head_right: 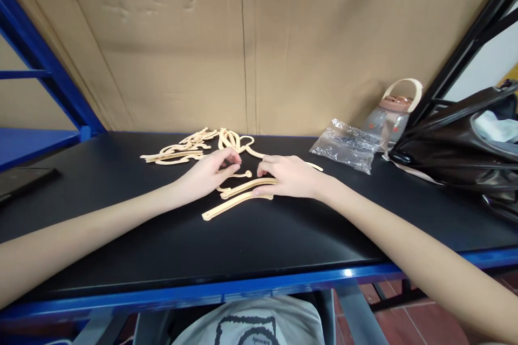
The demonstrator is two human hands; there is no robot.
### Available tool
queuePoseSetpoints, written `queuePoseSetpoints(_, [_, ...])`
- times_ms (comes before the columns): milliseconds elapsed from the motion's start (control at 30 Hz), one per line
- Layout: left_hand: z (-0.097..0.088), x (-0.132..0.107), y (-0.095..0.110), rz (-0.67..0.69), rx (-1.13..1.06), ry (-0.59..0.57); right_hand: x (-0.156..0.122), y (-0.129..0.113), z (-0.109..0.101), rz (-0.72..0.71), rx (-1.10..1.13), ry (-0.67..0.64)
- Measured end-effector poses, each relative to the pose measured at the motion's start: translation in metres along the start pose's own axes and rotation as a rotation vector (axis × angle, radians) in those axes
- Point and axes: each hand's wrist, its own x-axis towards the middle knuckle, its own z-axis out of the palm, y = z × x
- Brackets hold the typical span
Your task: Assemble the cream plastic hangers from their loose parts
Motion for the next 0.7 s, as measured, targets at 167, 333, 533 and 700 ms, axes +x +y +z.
queuePoseSetpoints(167, [0.004, -0.004, 0.005, 0.059, 0.118, -0.068, -0.001, -0.009, -0.001, -0.040, 0.039, -0.017])
queuePoseSetpoints(333, [0.003, -0.008, 0.013, 0.176, 0.315, -0.138, -0.001, -0.018, -0.001, -0.061, 0.015, -0.005])
queuePoseSetpoints(533, [0.005, -0.009, 0.013, 0.202, 0.408, -0.136, 0.000, -0.014, 0.006, -0.123, 0.018, 0.017])
queuePoseSetpoints(700, [-0.023, -0.007, 0.031, 0.317, 0.781, -0.063, -0.006, -0.018, -0.009, -0.125, -0.136, 0.055])
